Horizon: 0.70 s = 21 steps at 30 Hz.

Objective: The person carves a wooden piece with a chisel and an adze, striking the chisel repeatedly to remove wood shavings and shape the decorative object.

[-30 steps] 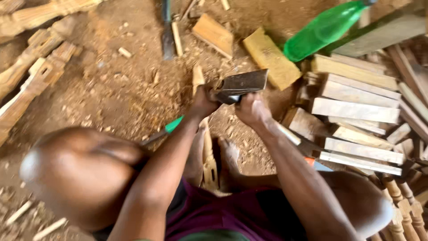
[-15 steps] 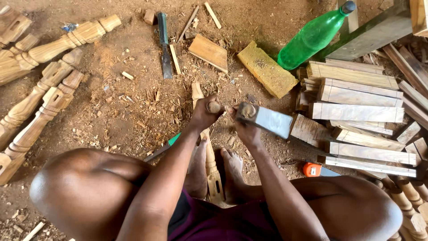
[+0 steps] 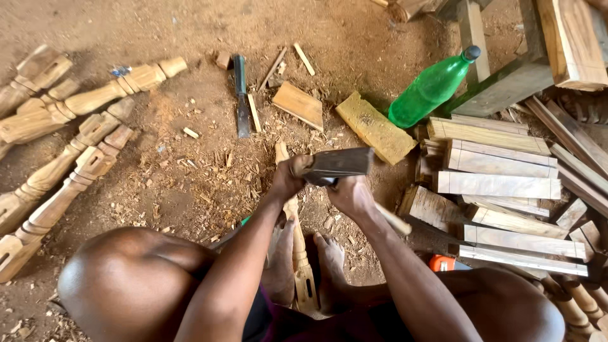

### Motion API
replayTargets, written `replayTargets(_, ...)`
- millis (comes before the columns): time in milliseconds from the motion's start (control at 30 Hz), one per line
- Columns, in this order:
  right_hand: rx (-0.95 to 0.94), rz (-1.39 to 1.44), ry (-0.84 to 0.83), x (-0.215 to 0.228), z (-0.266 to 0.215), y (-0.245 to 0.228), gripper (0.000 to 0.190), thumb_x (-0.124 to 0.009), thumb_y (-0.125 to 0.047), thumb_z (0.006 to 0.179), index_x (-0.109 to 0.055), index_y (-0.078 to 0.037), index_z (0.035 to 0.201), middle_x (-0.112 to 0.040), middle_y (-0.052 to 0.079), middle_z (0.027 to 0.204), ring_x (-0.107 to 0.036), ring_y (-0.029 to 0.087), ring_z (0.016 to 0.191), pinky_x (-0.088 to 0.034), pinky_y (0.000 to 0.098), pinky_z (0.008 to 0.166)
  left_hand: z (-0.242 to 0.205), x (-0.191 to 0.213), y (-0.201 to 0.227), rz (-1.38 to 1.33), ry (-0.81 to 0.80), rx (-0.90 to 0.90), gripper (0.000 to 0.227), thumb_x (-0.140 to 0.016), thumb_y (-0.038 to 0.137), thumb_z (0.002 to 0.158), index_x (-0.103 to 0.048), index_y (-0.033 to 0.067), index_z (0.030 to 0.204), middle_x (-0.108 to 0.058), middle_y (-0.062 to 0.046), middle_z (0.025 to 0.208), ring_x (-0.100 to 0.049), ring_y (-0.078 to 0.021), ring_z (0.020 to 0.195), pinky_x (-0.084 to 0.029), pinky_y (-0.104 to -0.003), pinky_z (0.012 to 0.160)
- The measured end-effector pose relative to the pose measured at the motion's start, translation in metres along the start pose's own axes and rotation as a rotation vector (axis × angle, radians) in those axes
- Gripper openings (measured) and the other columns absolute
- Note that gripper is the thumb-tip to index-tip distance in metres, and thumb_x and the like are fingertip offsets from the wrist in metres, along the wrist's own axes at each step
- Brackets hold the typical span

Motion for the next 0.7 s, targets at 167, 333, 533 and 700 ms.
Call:
replayTargets(167, -0.531, 0.331, 0.076, 0.003, -0.019, -0.001, 0.024, -0.070, -0.018, 0.097, -0.066, -0.002, 0.115, -0.078, 0.017, 0.098, -0.075, 0.023, 0.069, -0.065, 0.0349, 0.054, -0.007, -0.015, 0.035, 1.089, 0.312, 0.076, 0.031, -0.085, 0.028, 0.091, -0.063, 0.0073, 0.086, -0.066, -0.005, 0.078, -0.057, -0.0170, 0.067, -0.055, -0.036, 0.066)
replayTargets(333, -0.217, 1.143, 0.299, -0.012, -0.044, 0.007, 0.016, -0.060, -0.017, 0.111, -0.065, -0.002, 0.112, -0.077, 0.011, 0.100, -0.076, 0.021, 0.089, -0.069, 0.0362, 0.082, -0.045, -0.067, 0.041, 1.201, 0.003, -0.244, 0.039, -0.084, 0.040, 0.087, -0.064, 0.0086, 0.079, -0.064, -0.004, 0.068, -0.063, -0.0135, 0.066, -0.061, -0.037, 0.066)
replayTargets(533, -0.706, 0.534, 0.211, -0.027, -0.056, 0.025, 0.020, -0.055, -0.018, 0.107, -0.063, 0.000, 0.108, -0.078, 0.011, 0.085, -0.080, 0.013, 0.078, -0.066, 0.0306, 0.065, -0.023, -0.042, 0.097, 1.770, 0.027, -0.082, 0.041, -0.081, 0.038, 0.089, -0.066, 0.0119, 0.117, -0.071, -0.004, 0.088, -0.070, -0.0163, 0.073, -0.063, -0.039, 0.070)
replayTargets(700, -0.490, 0.452, 0.031, -0.069, -0.064, 0.048, 0.022, -0.055, -0.011, 0.105, -0.054, 0.004, 0.121, -0.065, 0.009, 0.107, -0.068, 0.012, 0.088, -0.064, 0.0256, 0.071, -0.057, 0.035, 0.071, 2.261, 0.192, 0.073, 0.033, -0.079, 0.023, 0.083, -0.069, 0.0149, 0.113, -0.072, -0.007, 0.098, -0.068, -0.0205, 0.088, -0.061, -0.047, 0.080)
Point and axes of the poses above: each hand's wrist, its own z-axis towards the middle knuckle, its own x-axis out of the back of the hand, y = z × x, the point moved 3 cm from there along z, towards the middle knuckle
